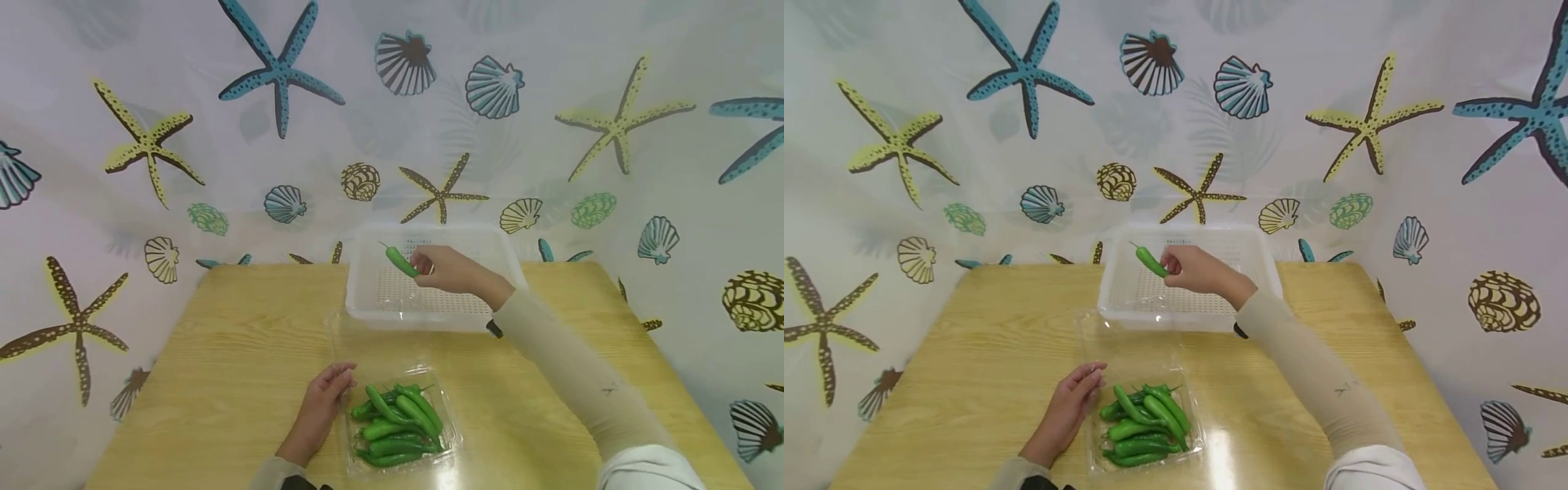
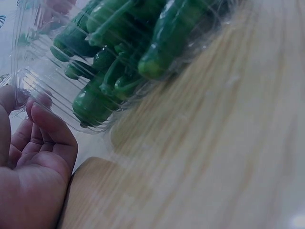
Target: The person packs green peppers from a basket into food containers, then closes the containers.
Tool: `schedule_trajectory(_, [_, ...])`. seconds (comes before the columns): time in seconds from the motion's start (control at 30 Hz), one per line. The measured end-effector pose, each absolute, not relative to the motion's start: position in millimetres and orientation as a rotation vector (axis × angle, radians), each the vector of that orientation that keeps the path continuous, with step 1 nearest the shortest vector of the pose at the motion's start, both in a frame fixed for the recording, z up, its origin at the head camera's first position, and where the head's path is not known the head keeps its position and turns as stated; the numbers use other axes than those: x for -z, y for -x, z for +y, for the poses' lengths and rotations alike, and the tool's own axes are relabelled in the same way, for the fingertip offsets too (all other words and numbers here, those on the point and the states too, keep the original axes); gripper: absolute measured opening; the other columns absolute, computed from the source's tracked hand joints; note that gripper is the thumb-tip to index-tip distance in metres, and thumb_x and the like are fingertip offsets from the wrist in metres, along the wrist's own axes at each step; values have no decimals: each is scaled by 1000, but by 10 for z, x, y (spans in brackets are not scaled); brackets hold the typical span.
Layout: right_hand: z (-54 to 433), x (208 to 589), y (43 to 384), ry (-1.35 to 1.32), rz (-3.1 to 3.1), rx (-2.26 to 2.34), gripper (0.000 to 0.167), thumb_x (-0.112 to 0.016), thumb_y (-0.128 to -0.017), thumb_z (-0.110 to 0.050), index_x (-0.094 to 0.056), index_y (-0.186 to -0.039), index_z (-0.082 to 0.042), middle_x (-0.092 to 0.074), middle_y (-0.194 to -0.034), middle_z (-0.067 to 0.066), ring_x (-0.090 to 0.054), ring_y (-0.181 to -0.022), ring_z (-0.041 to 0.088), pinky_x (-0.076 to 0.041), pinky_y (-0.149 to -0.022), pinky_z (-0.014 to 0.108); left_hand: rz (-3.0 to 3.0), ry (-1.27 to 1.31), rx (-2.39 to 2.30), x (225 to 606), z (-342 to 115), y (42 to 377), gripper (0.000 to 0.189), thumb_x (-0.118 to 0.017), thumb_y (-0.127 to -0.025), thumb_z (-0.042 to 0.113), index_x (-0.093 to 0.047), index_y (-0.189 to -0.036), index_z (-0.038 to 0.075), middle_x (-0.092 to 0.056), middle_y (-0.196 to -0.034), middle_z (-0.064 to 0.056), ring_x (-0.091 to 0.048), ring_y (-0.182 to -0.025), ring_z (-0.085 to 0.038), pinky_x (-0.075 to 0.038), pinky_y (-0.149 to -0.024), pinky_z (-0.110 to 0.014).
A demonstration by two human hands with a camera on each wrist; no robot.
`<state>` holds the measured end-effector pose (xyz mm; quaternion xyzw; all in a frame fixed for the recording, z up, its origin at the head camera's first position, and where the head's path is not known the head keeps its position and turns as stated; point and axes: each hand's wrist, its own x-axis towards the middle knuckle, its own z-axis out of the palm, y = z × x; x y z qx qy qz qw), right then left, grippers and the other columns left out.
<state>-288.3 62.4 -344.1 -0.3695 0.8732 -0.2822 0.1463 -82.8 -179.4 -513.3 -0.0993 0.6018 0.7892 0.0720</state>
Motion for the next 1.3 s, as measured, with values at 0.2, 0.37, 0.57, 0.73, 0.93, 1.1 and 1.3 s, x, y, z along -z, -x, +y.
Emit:
schedule_trajectory(0.2, [668,3472,2499,1185,2464,860,18,-62,-86,-15,-56,-103,-12,-59,-87,-3,-58,-79,10,-49,-70,27,1818,315,-2379,5156,-1773,806,48,-61,-90,33,-53,-124,-1,-54,-104,-16,-54,-92,-16,-46,-73,-21])
schedule_trajectory(0.37, [690,3356,2341,1185,2542,857,18,-63,-86,-16,-56,-102,-12,-58,-88,-4,-56,-80,9,-48,-70,28,1832,329,-2373,5161,-1792,801,48,-61,-89,34,-54,-123,0,-54,-106,-16,-54,-92,-16,-46,-74,-21])
schedule_trajectory(0.57, [682,3254,2160,1263,2515,848,19,-63,-86,-14,-56,-104,-12,-57,-89,-5,-56,-82,9,-49,-73,34,1821,313,-2371,5166,-1793,813,51,-62,-88,36,-53,-123,-1,-51,-112,-17,-53,-97,-19,-46,-77,-22])
schedule_trajectory(0.73, [639,3271,1903,1408,2383,722,19,-61,-85,-14,-58,-104,-15,-57,-92,-10,-56,-84,8,-48,-75,29,1806,303,-2370,5166,-1781,825,50,-61,-88,37,-53,-123,1,-51,-113,-16,-53,-99,-19,-46,-78,-23])
schedule_trajectory(0.93, [590,3341,1657,1476,2216,586,18,-62,-85,-16,-59,-103,-17,-55,-92,-12,-54,-85,5,-45,-75,21,1820,309,-2351,5161,-1777,840,50,-61,-88,39,-54,-122,3,-52,-115,-11,-52,-102,-20,-45,-84,-25])
schedule_trajectory(1.1, [578,3463,1526,1548,2181,494,17,-65,-85,-18,-60,-102,-18,-56,-89,-13,-54,-83,2,-44,-74,17,1833,279,-2342,5166,-1782,838,50,-60,-89,37,-53,-123,1,-51,-116,-13,-52,-102,-20,-45,-83,-25])
schedule_trajectory(1.3, [583,3577,1367,1579,2140,441,18,-65,-85,-18,-60,-102,-15,-54,-88,-11,-52,-81,2,-43,-73,16,1848,299,-2326,5162,-1783,833,51,-60,-89,38,-53,-125,2,-49,-119,-16,-52,-104,-20,-45,-84,-24])
